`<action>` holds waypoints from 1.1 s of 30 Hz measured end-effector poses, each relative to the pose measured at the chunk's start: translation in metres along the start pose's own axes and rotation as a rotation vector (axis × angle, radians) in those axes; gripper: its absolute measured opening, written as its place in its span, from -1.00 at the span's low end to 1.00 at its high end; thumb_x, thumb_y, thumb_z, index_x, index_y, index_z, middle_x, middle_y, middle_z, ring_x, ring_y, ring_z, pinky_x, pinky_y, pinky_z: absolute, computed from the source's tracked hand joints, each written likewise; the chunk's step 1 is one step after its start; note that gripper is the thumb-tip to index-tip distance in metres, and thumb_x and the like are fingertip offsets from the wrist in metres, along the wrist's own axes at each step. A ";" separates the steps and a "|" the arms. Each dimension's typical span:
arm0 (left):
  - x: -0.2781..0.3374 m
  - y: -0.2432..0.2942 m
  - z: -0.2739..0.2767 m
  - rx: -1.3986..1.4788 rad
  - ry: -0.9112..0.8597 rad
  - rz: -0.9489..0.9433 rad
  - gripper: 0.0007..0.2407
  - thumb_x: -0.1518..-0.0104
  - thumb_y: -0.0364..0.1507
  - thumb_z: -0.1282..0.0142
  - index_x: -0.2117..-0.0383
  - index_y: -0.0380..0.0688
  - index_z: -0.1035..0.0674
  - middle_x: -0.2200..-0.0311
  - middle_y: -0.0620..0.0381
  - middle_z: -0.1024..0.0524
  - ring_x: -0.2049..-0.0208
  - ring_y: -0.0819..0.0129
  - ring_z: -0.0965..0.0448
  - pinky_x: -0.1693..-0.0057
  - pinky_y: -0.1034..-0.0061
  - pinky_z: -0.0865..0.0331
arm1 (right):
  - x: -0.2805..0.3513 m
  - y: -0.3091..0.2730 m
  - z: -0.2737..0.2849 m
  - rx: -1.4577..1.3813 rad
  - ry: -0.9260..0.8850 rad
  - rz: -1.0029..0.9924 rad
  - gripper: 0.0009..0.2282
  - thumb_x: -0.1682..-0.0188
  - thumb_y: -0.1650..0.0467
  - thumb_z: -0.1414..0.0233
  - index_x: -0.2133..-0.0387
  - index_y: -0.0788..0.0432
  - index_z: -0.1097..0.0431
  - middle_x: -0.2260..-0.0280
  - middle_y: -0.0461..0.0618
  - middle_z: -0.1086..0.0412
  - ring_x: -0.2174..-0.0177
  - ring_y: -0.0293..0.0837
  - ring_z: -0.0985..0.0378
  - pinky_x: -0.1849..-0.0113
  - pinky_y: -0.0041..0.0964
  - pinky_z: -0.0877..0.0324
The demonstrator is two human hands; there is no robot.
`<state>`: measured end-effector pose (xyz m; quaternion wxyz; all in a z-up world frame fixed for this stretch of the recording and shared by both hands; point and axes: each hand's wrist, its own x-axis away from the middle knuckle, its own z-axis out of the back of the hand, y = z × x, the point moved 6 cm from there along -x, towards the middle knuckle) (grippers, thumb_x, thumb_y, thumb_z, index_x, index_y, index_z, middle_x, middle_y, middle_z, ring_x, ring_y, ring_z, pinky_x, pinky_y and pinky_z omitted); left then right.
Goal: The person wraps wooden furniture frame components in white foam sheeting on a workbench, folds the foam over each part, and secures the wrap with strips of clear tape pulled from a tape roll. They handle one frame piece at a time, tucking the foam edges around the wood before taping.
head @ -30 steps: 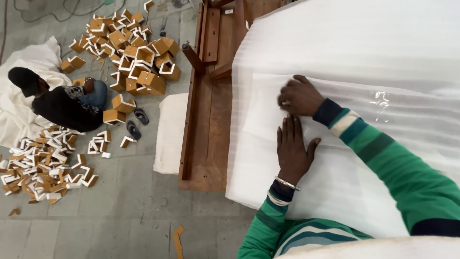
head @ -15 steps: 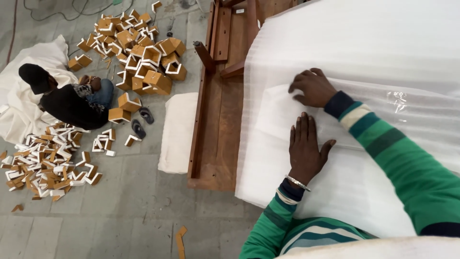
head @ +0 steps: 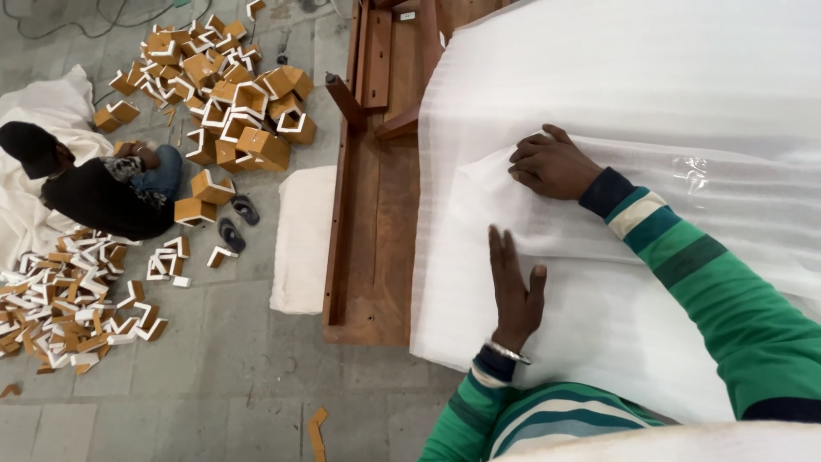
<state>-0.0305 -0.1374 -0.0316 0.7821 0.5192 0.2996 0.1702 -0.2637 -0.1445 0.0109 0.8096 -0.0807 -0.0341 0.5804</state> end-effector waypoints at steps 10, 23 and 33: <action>-0.049 0.004 -0.003 -0.232 -0.120 -0.020 -0.41 -0.36 -0.08 0.06 -0.33 -0.36 -0.31 -0.28 -0.25 -0.35 -0.30 -0.19 -0.29 -0.38 0.03 -0.15 | -0.010 -0.015 -0.005 0.093 -0.126 -0.203 -0.52 0.23 -0.02 -0.21 0.22 0.04 -0.57 0.03 -0.15 -0.45 -0.20 -0.06 -0.24 -0.32 0.28 0.37; -0.091 -0.104 0.002 0.777 0.220 0.825 -0.17 -0.05 -0.29 -0.34 -0.37 -0.22 0.00 -0.27 -0.17 -0.13 -0.26 0.18 -0.20 -0.24 0.44 -0.23 | -0.010 -0.013 -0.009 0.089 -0.171 -0.283 -0.53 0.30 0.07 -0.28 0.17 0.03 -0.52 0.01 -0.09 -0.42 -0.22 0.00 -0.21 -0.31 0.35 0.43; -0.125 -0.061 -0.005 0.792 0.065 0.609 -0.56 -0.26 -0.35 -0.09 -0.25 -0.24 -0.41 -0.02 0.08 -0.52 -0.02 0.35 -0.47 -0.18 0.46 -0.33 | -0.006 -0.015 -0.001 0.007 -0.113 -0.231 -0.52 0.33 0.08 -0.31 0.21 0.09 -0.53 -0.04 -0.04 -0.37 -0.24 0.02 -0.16 -0.32 0.28 0.43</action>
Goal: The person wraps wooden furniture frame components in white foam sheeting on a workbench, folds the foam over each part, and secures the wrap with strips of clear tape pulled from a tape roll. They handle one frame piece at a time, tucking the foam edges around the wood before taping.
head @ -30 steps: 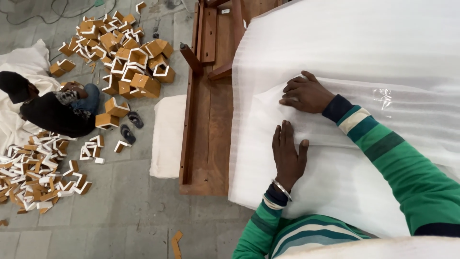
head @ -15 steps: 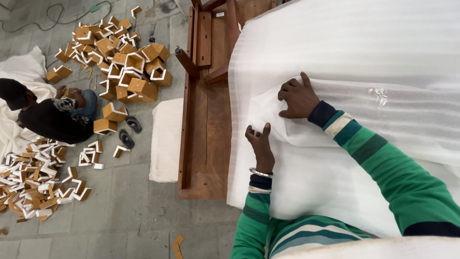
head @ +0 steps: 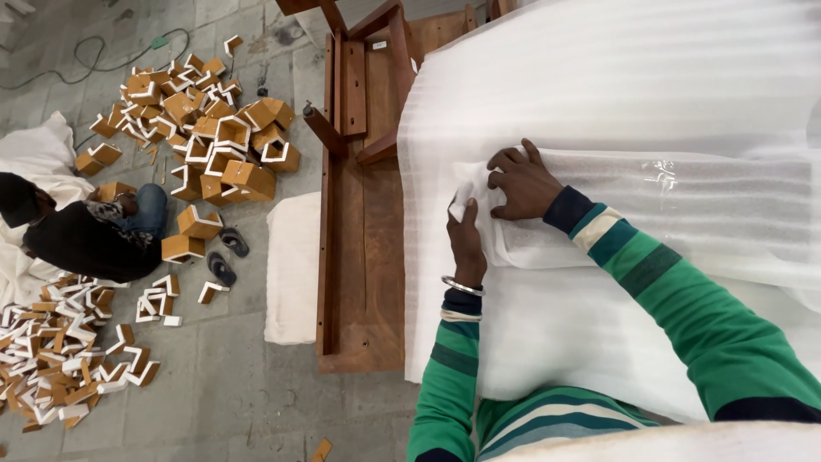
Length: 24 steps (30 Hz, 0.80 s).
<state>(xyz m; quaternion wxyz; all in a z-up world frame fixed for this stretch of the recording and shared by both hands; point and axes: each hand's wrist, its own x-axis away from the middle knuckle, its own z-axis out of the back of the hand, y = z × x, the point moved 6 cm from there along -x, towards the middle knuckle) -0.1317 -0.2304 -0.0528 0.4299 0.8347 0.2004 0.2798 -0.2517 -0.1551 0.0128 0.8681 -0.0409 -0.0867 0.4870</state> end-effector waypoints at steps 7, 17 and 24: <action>0.011 -0.004 -0.025 -0.215 -0.154 -0.275 -0.62 -0.40 -0.35 0.04 -0.32 -0.13 -0.45 -0.19 -0.01 -0.49 -0.23 0.18 -0.41 -0.32 0.37 -0.26 | 0.008 0.042 0.005 -0.498 0.354 0.120 -0.66 0.19 0.48 -0.05 0.09 0.19 -0.29 -0.07 0.13 -0.22 -0.14 0.08 -0.26 -0.23 -0.01 -0.23; 0.055 0.017 -0.077 -1.237 -0.260 -0.877 -0.60 -0.33 -0.31 -0.01 -0.26 -0.20 -0.45 -0.36 -0.08 -0.34 -0.40 -0.13 -0.25 -0.39 0.12 -0.23 | 0.007 0.070 0.012 -0.973 0.313 0.029 -0.52 0.00 0.63 0.22 -0.22 0.11 -0.22 -0.14 0.09 -0.37 -0.18 0.03 -0.35 -0.17 -0.11 -0.26; 0.069 0.015 -0.091 -1.353 -0.282 -0.879 -0.38 -0.27 -0.08 -0.07 -0.27 -0.43 -0.38 -0.34 -0.29 -0.27 -0.42 -0.21 -0.16 -0.42 0.05 -0.12 | 0.020 0.061 0.024 -0.767 0.368 -0.035 -0.88 0.05 0.45 -0.19 0.26 0.20 -0.49 0.08 0.02 -0.38 0.16 -0.08 -0.55 0.15 -0.28 -0.51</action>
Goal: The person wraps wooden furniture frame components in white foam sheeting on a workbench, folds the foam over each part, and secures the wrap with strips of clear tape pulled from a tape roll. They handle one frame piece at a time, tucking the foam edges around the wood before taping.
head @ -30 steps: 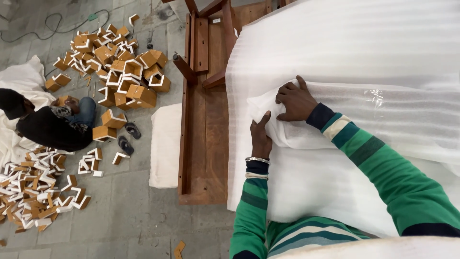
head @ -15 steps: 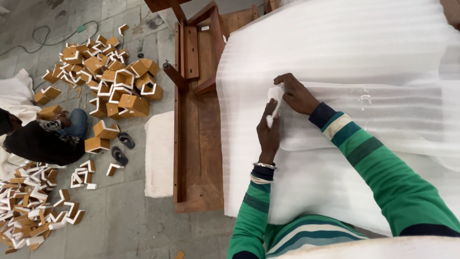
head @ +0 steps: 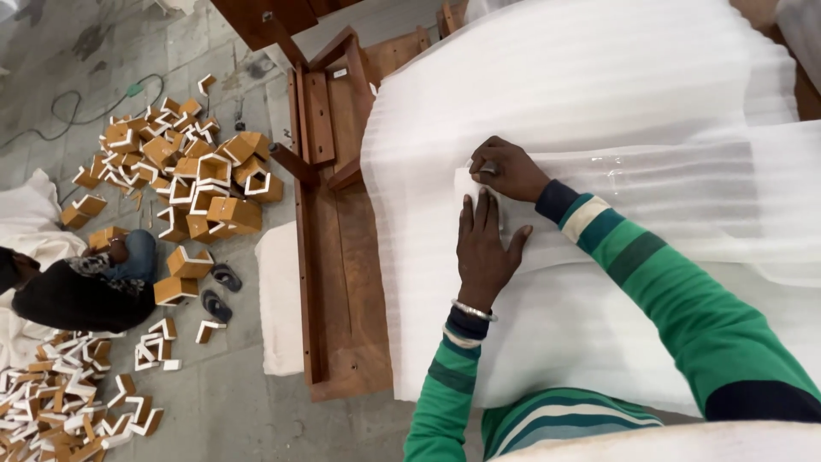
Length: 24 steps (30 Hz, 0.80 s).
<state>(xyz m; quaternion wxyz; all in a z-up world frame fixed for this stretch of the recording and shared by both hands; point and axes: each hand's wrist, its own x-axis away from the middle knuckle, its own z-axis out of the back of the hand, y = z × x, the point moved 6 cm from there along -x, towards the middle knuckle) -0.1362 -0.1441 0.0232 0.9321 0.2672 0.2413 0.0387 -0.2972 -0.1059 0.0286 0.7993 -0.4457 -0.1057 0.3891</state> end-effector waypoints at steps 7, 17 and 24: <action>0.028 0.020 -0.008 -0.042 -0.006 -0.005 -0.33 -0.28 -0.07 -0.07 -0.30 -0.49 -0.30 -0.39 -0.35 -0.17 -0.45 -0.20 -0.08 -0.47 0.00 0.05 | -0.001 0.031 -0.005 -0.066 0.083 0.033 -0.91 0.01 0.48 -0.19 0.34 0.25 -0.44 0.10 0.00 -0.38 0.19 -0.06 -0.55 0.19 -0.22 -0.52; 0.026 0.018 -0.022 -0.166 -0.052 -0.053 -0.39 -0.25 -0.10 -0.07 -0.27 -0.41 -0.34 -0.38 -0.20 -0.20 -0.44 -0.12 -0.09 -0.47 0.08 0.06 | 0.201 0.049 0.284 0.453 0.609 0.179 -0.68 -0.02 0.47 -0.23 -0.05 0.16 -0.42 -0.05 0.08 -0.41 -0.09 0.10 -0.43 -0.16 -0.05 -0.32; 0.023 0.020 -0.019 -0.204 -0.087 -0.001 -0.39 -0.29 -0.08 0.02 -0.29 -0.38 -0.34 -0.39 -0.17 -0.20 -0.46 -0.12 -0.04 -0.48 0.06 0.10 | 0.447 0.288 0.479 1.252 0.481 -0.696 -0.40 0.30 0.14 -0.33 -0.06 0.05 -0.48 -0.02 0.16 -0.47 -0.04 0.23 -0.45 0.01 0.17 -0.34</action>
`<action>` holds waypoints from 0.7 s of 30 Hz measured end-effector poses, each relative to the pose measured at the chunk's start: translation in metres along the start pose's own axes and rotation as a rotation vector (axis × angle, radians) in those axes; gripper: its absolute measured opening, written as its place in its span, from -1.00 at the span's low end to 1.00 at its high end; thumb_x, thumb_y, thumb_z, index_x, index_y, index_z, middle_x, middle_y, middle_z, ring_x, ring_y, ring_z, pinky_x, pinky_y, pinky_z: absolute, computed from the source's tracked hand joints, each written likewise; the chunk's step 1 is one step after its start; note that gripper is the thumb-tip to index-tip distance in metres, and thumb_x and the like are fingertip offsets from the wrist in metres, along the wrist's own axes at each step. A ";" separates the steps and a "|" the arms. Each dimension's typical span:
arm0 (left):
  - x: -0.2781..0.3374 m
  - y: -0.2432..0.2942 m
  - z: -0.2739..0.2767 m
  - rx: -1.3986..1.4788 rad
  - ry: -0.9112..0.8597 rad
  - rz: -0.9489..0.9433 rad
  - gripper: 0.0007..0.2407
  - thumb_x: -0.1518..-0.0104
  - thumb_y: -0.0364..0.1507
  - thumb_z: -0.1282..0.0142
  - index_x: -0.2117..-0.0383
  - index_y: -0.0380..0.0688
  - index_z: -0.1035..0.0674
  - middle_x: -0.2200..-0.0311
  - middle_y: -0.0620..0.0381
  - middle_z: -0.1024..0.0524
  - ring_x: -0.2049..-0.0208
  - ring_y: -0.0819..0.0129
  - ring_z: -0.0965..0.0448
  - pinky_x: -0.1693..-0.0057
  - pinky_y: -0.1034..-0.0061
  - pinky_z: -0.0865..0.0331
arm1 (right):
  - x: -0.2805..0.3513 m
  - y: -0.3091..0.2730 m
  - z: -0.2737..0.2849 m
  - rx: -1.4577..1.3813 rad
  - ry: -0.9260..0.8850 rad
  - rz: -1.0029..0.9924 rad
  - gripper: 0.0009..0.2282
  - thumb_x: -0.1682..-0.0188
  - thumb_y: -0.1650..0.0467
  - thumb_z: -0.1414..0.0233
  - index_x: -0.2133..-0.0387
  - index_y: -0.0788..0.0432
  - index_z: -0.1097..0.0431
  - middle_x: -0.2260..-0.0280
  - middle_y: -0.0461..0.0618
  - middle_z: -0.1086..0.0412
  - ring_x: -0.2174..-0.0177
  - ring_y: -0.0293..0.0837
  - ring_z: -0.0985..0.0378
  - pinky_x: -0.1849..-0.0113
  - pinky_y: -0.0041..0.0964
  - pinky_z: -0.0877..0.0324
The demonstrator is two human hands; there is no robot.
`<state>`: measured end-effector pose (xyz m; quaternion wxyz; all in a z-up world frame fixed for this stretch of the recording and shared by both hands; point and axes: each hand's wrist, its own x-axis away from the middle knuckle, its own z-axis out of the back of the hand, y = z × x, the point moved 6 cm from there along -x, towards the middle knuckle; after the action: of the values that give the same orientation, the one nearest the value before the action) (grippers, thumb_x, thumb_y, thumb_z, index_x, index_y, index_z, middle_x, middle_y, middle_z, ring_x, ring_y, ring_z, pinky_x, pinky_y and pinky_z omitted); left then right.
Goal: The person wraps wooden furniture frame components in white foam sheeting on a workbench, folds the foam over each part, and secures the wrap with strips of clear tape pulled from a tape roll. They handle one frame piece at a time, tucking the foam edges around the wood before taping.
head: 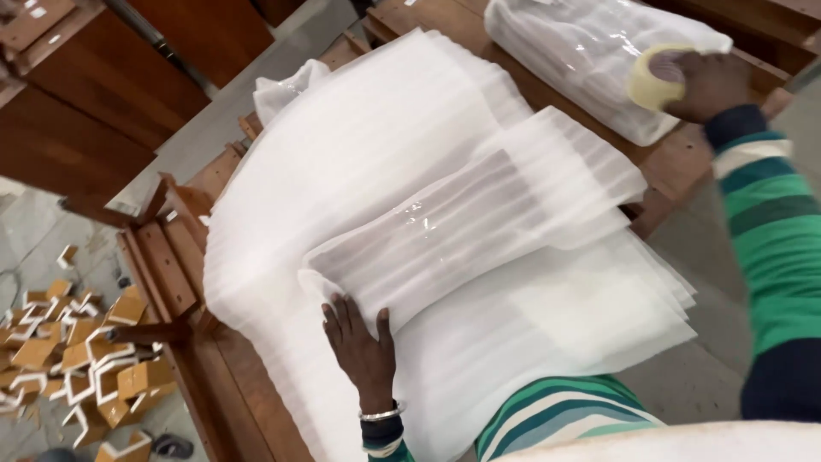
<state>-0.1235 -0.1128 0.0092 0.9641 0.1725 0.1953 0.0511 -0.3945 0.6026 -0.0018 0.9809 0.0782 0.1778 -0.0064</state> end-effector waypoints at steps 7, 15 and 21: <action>0.000 0.012 -0.017 -0.085 0.012 0.180 -0.27 -0.25 0.06 0.07 -0.35 -0.34 -0.20 -0.40 -0.18 -0.11 -0.42 -0.04 -0.10 -0.46 0.08 0.12 | -0.031 -0.072 0.021 0.005 0.014 0.447 -0.73 -0.14 0.14 -0.28 0.10 -0.01 -0.46 0.00 -0.11 -0.44 -0.02 -0.12 -0.48 -0.19 -0.23 -0.30; 0.003 0.042 -0.012 -0.062 0.089 0.210 -0.39 -0.31 -0.03 0.05 -0.26 -0.39 -0.40 -0.36 -0.35 -0.21 -0.37 -0.20 -0.22 -0.42 0.03 -0.05 | 0.039 -0.453 0.243 -1.156 -0.618 0.874 -0.46 0.02 0.24 -0.12 -0.22 0.19 -0.27 0.01 0.08 -0.50 0.04 -0.03 -0.54 0.05 -0.10 -0.45; 0.010 0.047 0.010 0.033 0.212 0.161 -0.43 -0.29 -0.11 -0.07 -0.19 -0.46 -0.44 -0.27 -0.43 -0.31 -0.34 -0.26 -0.27 -0.43 0.03 -0.12 | 0.064 -0.643 0.248 -0.939 -0.999 0.949 -0.41 0.03 0.07 -0.05 -0.23 0.10 -0.29 -0.12 0.07 -0.43 -0.11 0.03 -0.42 -0.11 -0.06 -0.32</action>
<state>-0.1114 -0.0702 0.0311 0.9278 0.1972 0.2825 0.1432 -0.2738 -0.0700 0.1080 0.7734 -0.2844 -0.3461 0.4487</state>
